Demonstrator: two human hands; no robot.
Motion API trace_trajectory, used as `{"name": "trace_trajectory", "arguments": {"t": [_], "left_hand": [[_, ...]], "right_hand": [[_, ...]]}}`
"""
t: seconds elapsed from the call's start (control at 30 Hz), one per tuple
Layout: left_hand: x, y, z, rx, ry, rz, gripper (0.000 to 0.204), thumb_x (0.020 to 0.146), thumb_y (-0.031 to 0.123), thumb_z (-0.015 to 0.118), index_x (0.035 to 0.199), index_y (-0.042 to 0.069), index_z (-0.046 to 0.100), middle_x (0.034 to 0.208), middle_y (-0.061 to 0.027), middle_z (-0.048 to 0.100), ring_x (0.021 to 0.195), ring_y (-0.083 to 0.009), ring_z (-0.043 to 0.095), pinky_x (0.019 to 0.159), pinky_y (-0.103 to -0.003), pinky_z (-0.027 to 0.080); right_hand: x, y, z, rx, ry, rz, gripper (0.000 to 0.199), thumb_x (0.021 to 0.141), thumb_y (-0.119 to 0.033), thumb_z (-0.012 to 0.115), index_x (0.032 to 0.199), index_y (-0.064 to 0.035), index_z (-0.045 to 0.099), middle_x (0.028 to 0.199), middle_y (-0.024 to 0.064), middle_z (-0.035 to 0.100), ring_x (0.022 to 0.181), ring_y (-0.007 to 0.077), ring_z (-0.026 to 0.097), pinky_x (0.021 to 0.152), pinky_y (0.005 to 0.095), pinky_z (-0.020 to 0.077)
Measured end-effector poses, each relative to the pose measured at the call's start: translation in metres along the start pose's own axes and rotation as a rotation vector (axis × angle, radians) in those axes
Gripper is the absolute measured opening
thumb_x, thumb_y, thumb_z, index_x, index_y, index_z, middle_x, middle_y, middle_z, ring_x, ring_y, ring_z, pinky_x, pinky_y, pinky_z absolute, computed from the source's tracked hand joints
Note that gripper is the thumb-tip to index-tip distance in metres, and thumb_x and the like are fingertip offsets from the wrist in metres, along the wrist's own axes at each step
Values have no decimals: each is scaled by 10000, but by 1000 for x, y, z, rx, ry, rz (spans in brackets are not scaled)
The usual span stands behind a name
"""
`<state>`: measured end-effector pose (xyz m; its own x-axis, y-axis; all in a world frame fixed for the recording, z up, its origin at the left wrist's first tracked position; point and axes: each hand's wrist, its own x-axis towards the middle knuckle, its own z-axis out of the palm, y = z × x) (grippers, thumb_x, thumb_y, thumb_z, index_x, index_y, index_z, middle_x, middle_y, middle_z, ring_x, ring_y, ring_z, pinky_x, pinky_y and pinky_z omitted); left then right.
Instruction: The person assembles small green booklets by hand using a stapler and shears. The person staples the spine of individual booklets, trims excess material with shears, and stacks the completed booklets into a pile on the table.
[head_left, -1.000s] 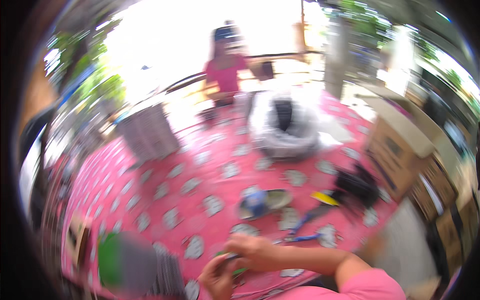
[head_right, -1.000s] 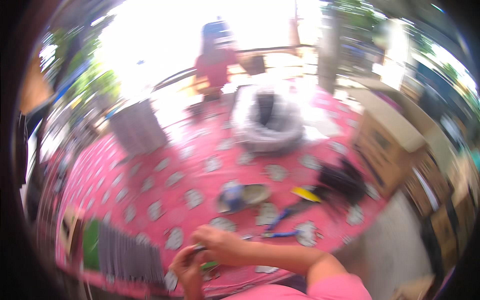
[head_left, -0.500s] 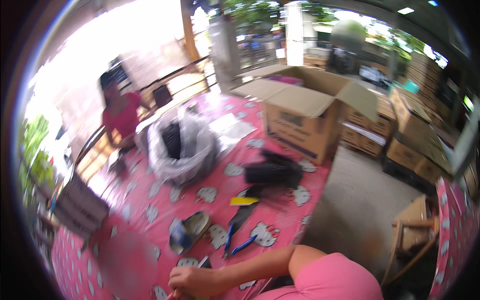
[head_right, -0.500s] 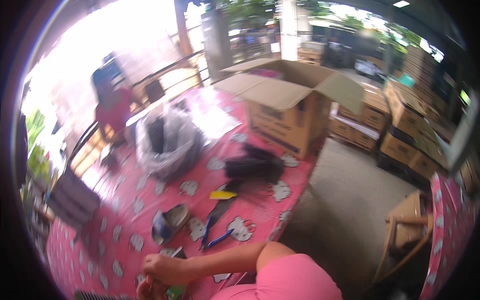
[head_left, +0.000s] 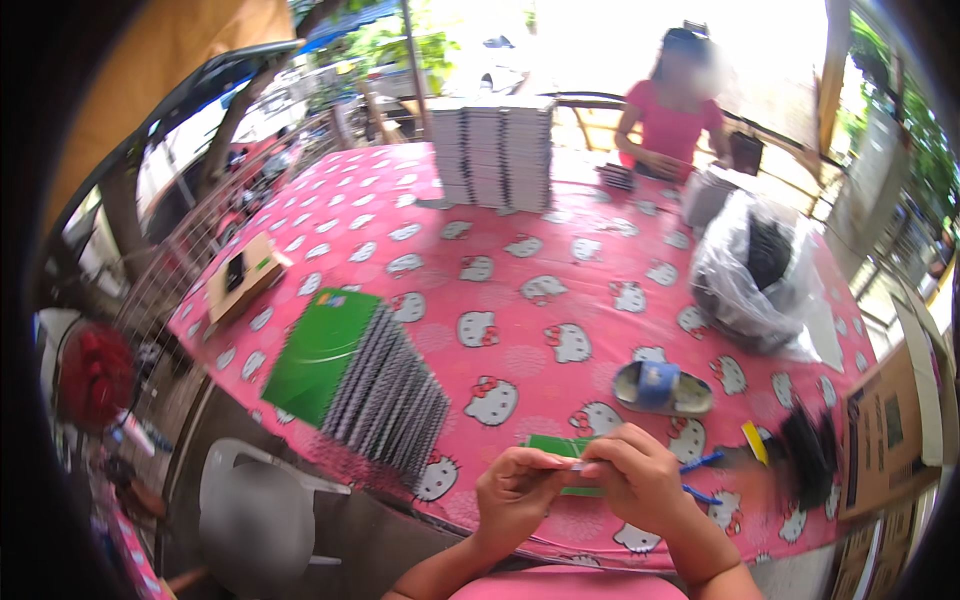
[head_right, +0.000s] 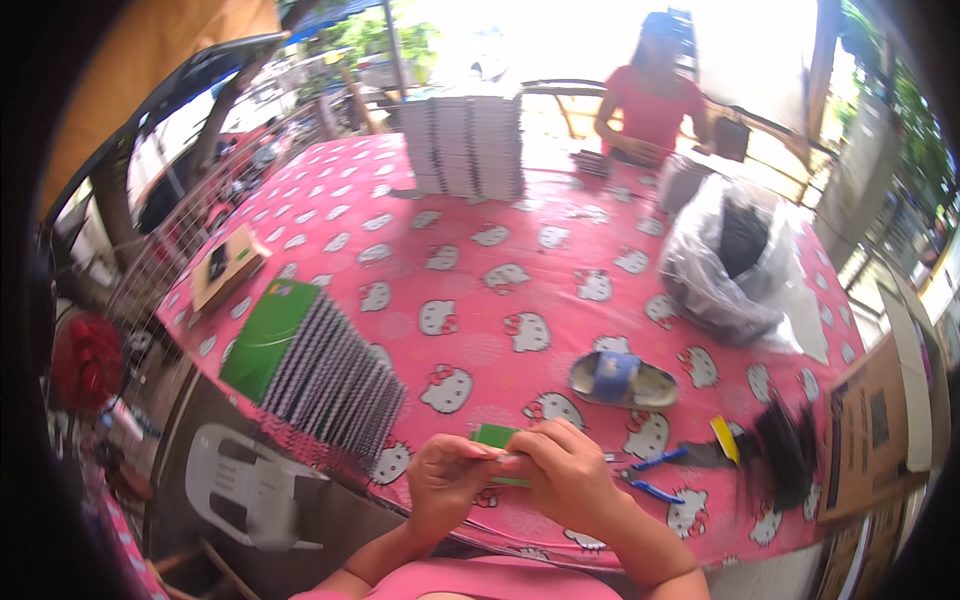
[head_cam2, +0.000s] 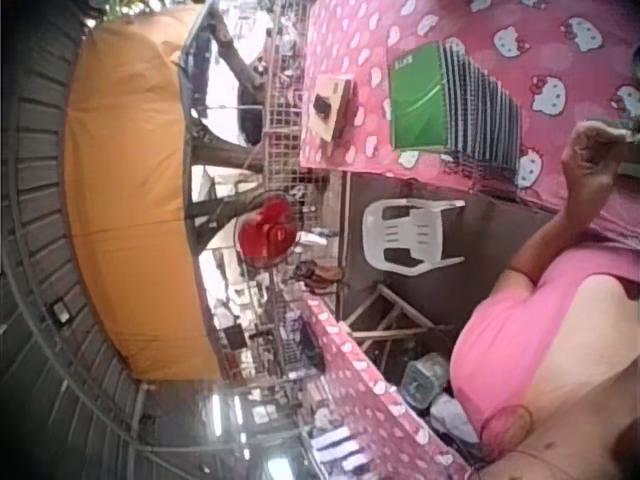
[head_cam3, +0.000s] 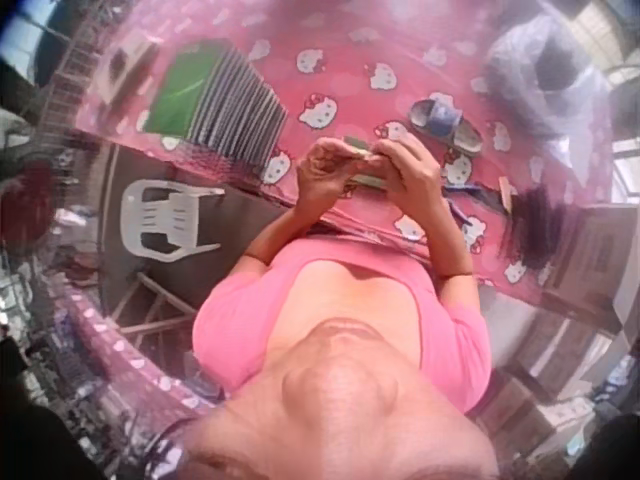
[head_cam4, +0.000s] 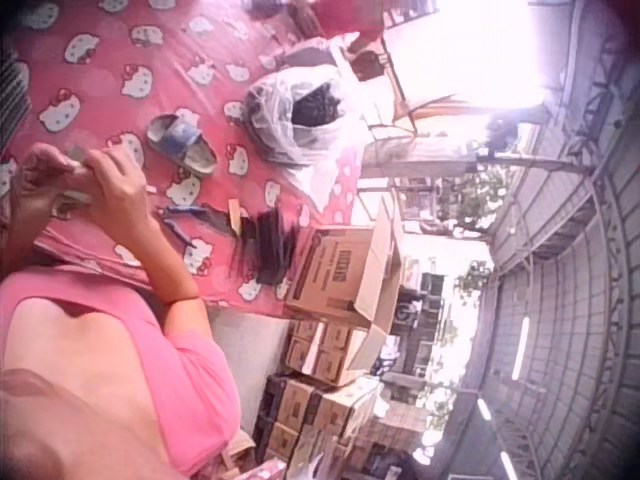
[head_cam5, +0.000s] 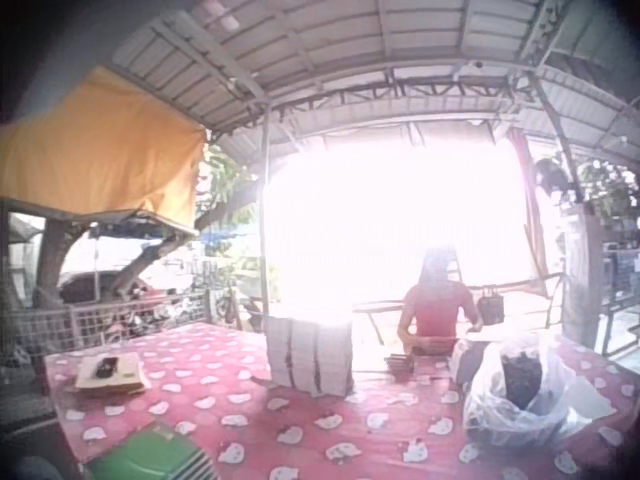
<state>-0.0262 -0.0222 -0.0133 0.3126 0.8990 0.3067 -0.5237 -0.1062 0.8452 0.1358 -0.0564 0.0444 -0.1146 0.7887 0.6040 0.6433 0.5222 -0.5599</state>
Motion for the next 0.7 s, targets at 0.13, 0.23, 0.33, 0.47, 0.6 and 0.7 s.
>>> {"name": "trace_trajectory", "arguments": {"t": [0.13, 0.23, 0.33, 0.47, 0.6, 0.7], "left_hand": [[-1, 4, 0, -62, 23, -51, 205, 842, -116, 636, 995, -11, 548, 975, -107, 665, 938, -150, 654, 827, -267, 552], [-1, 2, -2, -73, 44, -66, 205, 835, -123, 639, 969, 1, 545, 951, -111, 671, 915, -153, 665, 815, -269, 562], [2, 4, -4, -56, 39, -83, 192, 839, -119, 638, 950, 7, 545, 924, -105, 675, 888, -151, 672, 802, -263, 566], [1, -1, -11, -111, 16, -141, 192, 845, -105, 640, 972, 8, 549, 919, -89, 668, 912, -142, 662, 804, -265, 566], [-1, 12, -12, -50, 68, -22, 255, 870, -119, 588, 1093, -7, 537, 1085, -94, 589, 983, -134, 611, 842, -286, 545], [-7, 53, -7, 8, 147, 193, 324, 882, -114, 555, 1184, -12, 502, 1186, -100, 490, 1051, -147, 538, 899, -321, 493]], "right_hand": [[9, -7, 3, -13, 35, -84, 143, 743, 17, 695, 865, 7, 621, 778, 110, 623, 713, 280, 610, 637, 366, 501], [11, -5, 6, -33, 6, -132, 160, 732, 42, 689, 872, 12, 616, 778, 116, 621, 714, 283, 616, 633, 373, 508], [12, -1, 6, 5, -35, -157, 166, 728, 53, 682, 875, 13, 617, 776, 120, 621, 716, 288, 619, 637, 372, 511], [12, 1, 9, -8, -94, -152, 183, 729, 31, 703, 893, 13, 622, 791, 125, 629, 724, 297, 620, 651, 373, 514], [22, -12, -2, -192, 28, -231, 393, 753, -137, 771, 1055, 27, 580, 979, 133, 640, 827, 297, 627, 693, 387, 516], [33, -24, -20, -317, 416, -128, 479, 804, -143, 743, 1184, 10, 495, 1031, 105, 619, 874, 264, 621, 745, 354, 508]]}}
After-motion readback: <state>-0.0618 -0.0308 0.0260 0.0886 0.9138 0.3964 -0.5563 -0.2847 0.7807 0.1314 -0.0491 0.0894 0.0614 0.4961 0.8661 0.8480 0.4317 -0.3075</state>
